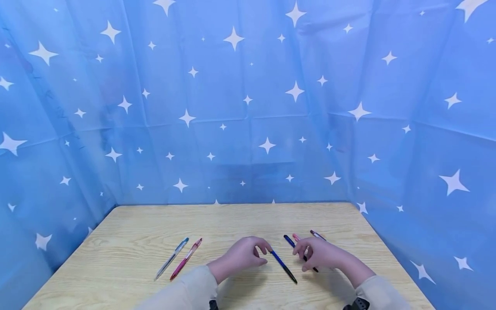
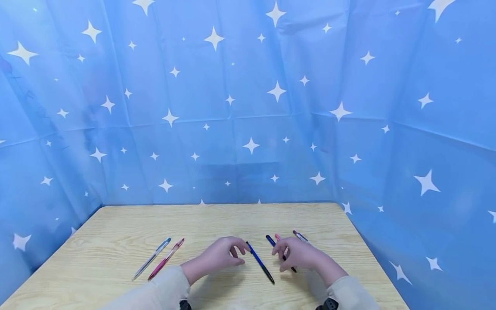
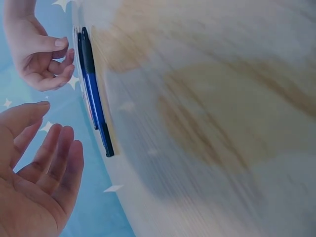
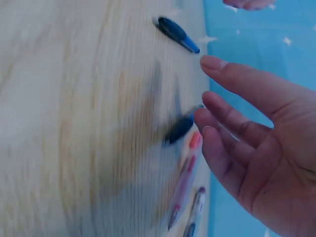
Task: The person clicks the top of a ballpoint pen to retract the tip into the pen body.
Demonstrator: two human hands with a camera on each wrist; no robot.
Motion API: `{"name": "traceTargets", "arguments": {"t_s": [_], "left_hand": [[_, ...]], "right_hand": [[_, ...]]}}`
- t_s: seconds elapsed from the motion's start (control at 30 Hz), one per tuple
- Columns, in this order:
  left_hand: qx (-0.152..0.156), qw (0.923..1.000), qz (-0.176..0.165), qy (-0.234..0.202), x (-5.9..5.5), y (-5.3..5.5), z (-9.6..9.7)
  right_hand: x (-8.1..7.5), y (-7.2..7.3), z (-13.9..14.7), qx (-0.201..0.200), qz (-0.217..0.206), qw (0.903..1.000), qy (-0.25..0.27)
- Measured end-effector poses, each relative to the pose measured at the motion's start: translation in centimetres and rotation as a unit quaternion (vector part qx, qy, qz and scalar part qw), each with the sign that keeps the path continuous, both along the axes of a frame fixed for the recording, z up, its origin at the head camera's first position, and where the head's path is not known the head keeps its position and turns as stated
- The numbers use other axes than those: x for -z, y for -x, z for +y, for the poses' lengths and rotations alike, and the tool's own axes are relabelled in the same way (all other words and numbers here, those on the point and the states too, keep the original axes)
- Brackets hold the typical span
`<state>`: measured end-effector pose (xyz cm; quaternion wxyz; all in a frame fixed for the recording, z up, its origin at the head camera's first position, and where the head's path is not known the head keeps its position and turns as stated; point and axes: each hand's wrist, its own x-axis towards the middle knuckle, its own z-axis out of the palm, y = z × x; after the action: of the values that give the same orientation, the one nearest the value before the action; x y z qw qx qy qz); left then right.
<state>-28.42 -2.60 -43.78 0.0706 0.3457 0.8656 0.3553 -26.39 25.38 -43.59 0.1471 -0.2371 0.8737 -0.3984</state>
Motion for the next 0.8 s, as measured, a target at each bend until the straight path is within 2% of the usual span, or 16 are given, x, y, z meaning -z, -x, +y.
{"name": "traceTargets", "arguments": {"t_s": [0.13, 0.4, 0.8], "left_hand": [[-0.001, 1.0000, 0.006, -0.007, 0.0, 0.0, 0.9], [0.007, 0.9998, 0.003, -0.020, 0.1, 0.0, 2.6], [0.015, 0.9995, -0.005, -0.026, 0.4, -0.2, 3.3]], "right_hand": [[-0.1, 0.0, 0.7, 0.000, -0.007, 1.0000, 0.002], [0.6, 0.2, 1.6, 0.000, 0.010, 0.9997, -0.024], [1.0, 0.2, 1.7, -0.020, 0.032, 0.9981, -0.048]]}}
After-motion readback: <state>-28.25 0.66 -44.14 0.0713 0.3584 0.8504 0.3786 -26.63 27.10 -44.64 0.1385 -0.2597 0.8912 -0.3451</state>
